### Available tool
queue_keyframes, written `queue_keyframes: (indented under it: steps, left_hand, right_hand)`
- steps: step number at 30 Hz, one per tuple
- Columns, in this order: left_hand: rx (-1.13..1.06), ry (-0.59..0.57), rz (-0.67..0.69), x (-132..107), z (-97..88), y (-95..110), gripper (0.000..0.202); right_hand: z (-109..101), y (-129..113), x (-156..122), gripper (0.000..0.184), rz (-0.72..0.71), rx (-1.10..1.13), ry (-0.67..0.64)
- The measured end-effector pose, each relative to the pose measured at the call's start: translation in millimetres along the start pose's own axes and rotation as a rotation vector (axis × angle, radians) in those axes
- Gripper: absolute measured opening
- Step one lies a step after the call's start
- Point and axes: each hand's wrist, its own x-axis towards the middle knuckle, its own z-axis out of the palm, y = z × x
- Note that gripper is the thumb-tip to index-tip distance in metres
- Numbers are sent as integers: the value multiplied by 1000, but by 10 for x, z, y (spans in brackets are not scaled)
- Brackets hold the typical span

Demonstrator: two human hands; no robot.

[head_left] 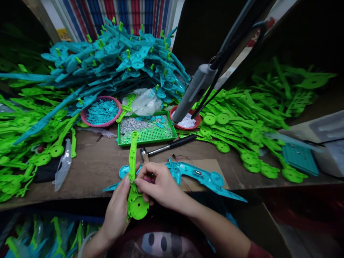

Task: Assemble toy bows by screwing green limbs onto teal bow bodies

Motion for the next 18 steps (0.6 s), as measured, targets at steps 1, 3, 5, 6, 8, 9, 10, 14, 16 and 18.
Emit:
queue_keyframes:
  steps: [1,3,5,6,8,9,10,14,16,18]
  left_hand:
    - [11,14,1,6,-19,-19,57]
    - [48,24,12,18,-63,-59,56]
    - [100,17,30,28,-109,-96,54]
    - [131,18,43,31,-131,-112,53]
    - [194,45,81,31,-167,-138,49]
    - [223,68,100,28,-178,-145,48]
    - [249,88,113,23,-184,-146,48]
    - [335,86,123,-13,-146,-95,52]
    - [377,83,153,-30,-115,-56,53]
    - [396,85,184,-37,-96,-28,51]
  right_hand:
    - [-3,-2,0,13,-9,-18,5]
    - [-9,-13,0,12,-59,-93,20]
    - [-13,-29,-1,12,-144,-203,50]
    - [-14,-38,-4,13,-186,-255,72]
    - [-12,-53,-13,14,-250,-331,118]
    - [-11,-58,-20,15,-269,-353,136]
    - [-11,-62,-27,15,-283,-366,149]
    - [-11,-72,-50,16,-298,-392,163]
    - [-3,-76,-56,17,-280,-399,158]
    - [10,-77,-60,16,-229,-382,134]
